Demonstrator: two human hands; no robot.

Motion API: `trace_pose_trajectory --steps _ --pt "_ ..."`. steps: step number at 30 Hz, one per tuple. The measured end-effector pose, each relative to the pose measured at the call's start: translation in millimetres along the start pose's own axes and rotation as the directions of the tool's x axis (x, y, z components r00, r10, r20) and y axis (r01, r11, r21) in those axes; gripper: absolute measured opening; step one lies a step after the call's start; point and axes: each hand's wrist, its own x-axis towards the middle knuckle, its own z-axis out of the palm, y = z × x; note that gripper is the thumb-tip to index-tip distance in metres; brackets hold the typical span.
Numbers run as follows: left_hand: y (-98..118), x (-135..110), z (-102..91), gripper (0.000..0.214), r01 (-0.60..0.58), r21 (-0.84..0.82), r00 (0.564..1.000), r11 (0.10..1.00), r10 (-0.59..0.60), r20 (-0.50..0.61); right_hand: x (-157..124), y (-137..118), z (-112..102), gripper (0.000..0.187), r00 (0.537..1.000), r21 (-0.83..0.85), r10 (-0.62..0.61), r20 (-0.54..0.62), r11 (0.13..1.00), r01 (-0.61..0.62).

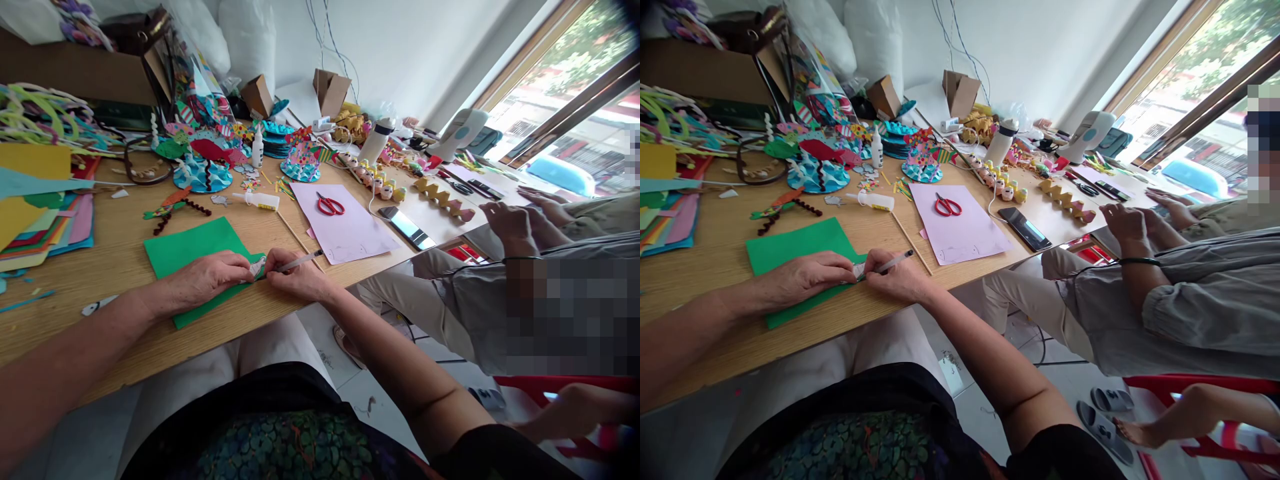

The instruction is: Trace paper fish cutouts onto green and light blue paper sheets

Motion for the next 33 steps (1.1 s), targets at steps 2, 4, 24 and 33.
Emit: trace_pose_trajectory --steps 2,4,24,33 --pt "0.5 0.1 -0.3 0.035 -0.003 0.002 1.000 1.000 0.003 0.003 -0.3 0.3 -0.2 0.005 1.000 0.002 -0.007 -0.002 1.000 0.007" --pt "0.9 0.1 -0.8 0.035 -0.008 0.007 1.000 1.000 0.008 0.001 -0.6 1.0 -0.7 0.005 1.000 0.012 -0.005 0.003 1.000 0.005" --pt "-3.2 -1.0 0.5 0.038 -0.051 0.066 0.999 0.997 0.052 -0.006 0.2 3.1 -1.2 0.004 1.000 -0.012 -0.029 0.003 1.000 0.029" --pt "-4.3 -1.8 1.4 0.040 -0.079 0.079 0.996 0.994 0.082 -0.034 0.7 6.5 -0.8 0.004 0.999 0.115 -0.006 -0.032 0.993 0.010"
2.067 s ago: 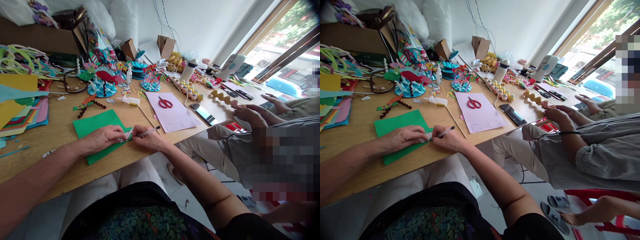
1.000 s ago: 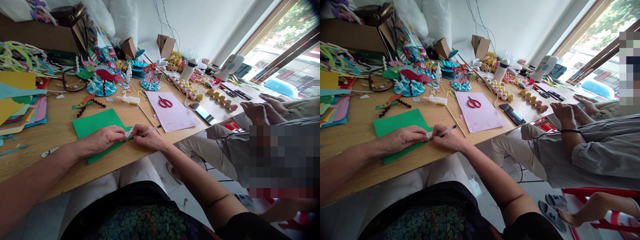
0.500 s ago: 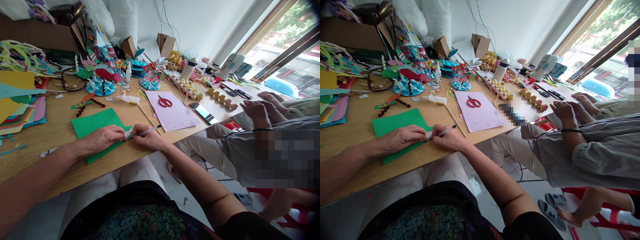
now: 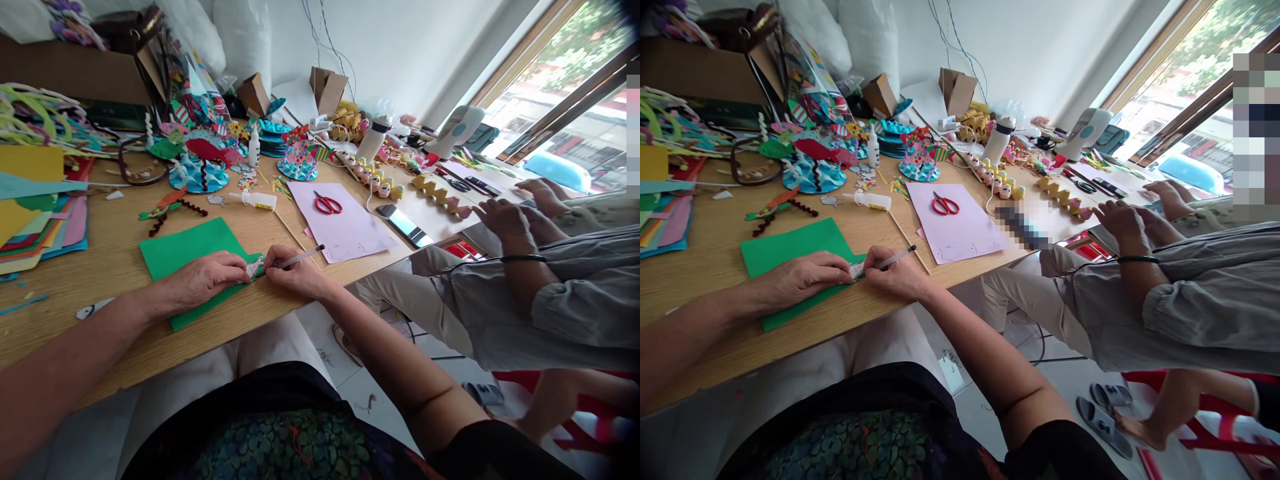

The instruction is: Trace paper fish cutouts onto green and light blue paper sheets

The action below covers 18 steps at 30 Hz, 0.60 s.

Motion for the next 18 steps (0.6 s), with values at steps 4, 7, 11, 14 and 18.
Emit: trace_pose_trajectory --steps 4,7,11,14,18 --pt "-2.7 -0.1 1.4 0.037 -0.039 -0.005 0.999 0.999 0.039 -0.030 0.8 -1.2 2.5 0.004 1.000 -0.048 -0.030 0.004 0.998 0.030" --pt "-3.1 0.0 1.6 0.036 -0.044 -0.017 0.998 0.999 0.043 -0.039 1.7 -1.9 3.0 0.004 0.999 -0.073 -0.032 0.013 0.997 0.033" --pt "-1.6 0.0 1.2 0.038 -0.012 -0.030 1.000 0.999 0.012 -0.022 1.6 -2.5 3.0 0.005 0.999 -0.086 -0.033 0.021 0.996 0.034" --pt "-0.1 0.1 0.8 0.037 0.026 -0.032 1.000 0.999 -0.026 -0.003 0.7 -3.7 3.5 0.005 0.999 -0.104 -0.040 0.012 0.994 0.041" --pt "-0.1 0.5 0.9 0.037 0.012 -0.037 1.000 0.999 -0.013 -0.015 0.7 -5.1 4.2 0.005 0.999 -0.112 -0.031 0.019 0.993 0.033"
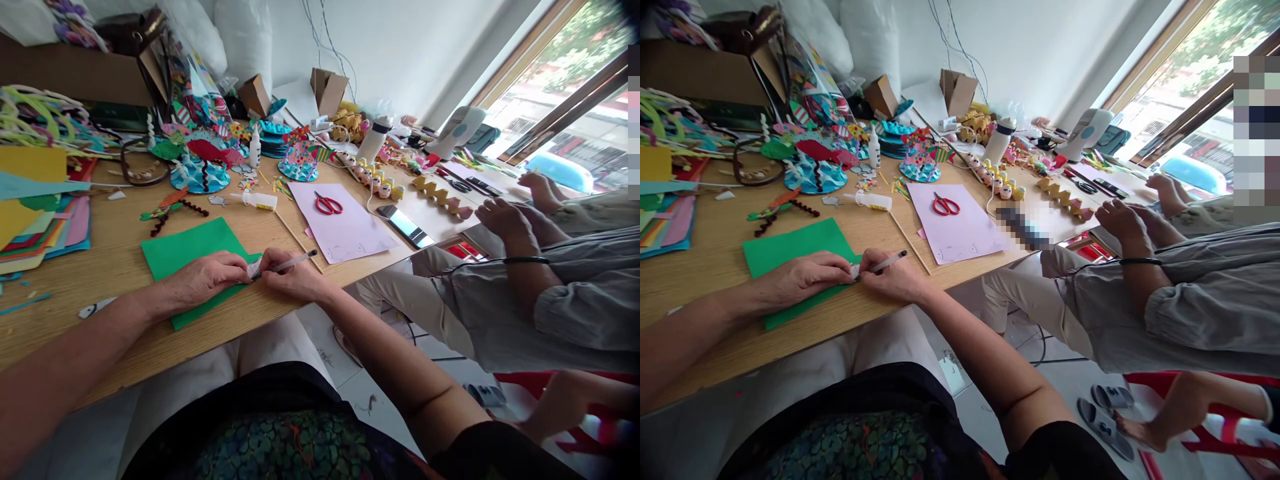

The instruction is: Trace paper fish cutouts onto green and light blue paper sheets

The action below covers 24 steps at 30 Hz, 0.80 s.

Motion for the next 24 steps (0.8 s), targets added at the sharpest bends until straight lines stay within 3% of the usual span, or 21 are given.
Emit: trace_pose_trajectory --steps 24 --pt "-1.1 -1.1 0.9 0.035 -0.014 0.002 1.000 1.000 0.014 -0.009 0.9 3.5 -4.3 0.004 0.999 -0.012 0.013 0.036 1.000 -0.013"
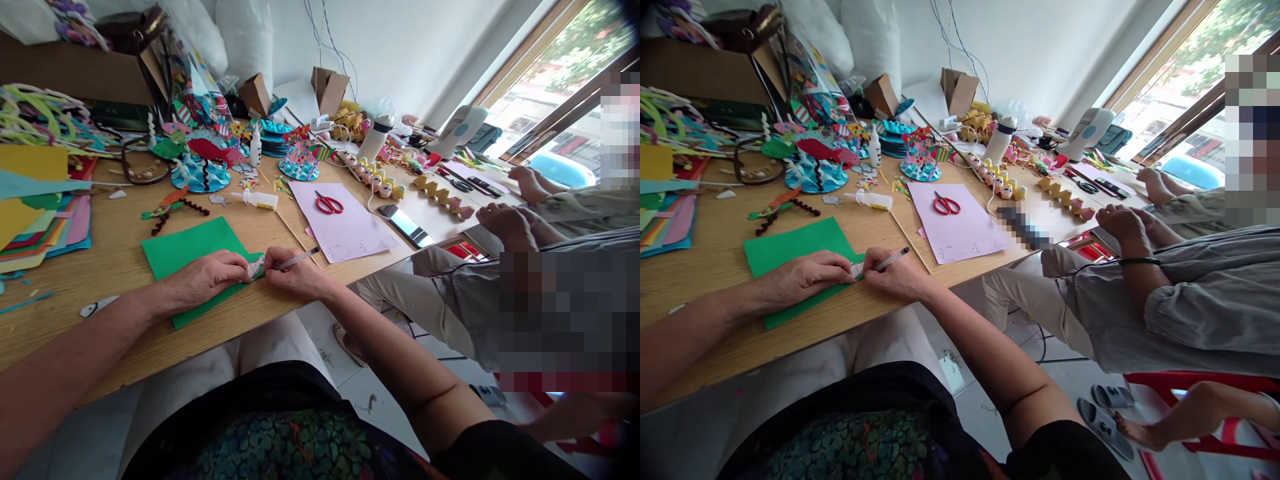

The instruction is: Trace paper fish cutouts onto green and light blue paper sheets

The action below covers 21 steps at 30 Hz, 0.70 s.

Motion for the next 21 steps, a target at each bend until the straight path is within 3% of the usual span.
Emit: trace_pose_trajectory --steps 8,21 --pt "-0.1 0.0 0.0 0.036 -0.012 0.021 1.000 1.000 0.012 -0.001 -1.8 2.4 -0.8 0.004 1.000 0.095 0.020 -0.024 0.995 -0.017" --pt "0.2 -0.2 -0.3 0.034 0.012 0.010 1.000 1.000 -0.013 0.015 -1.2 0.3 1.2 0.004 0.999 0.029 0.005 -0.034 1.000 -0.004"
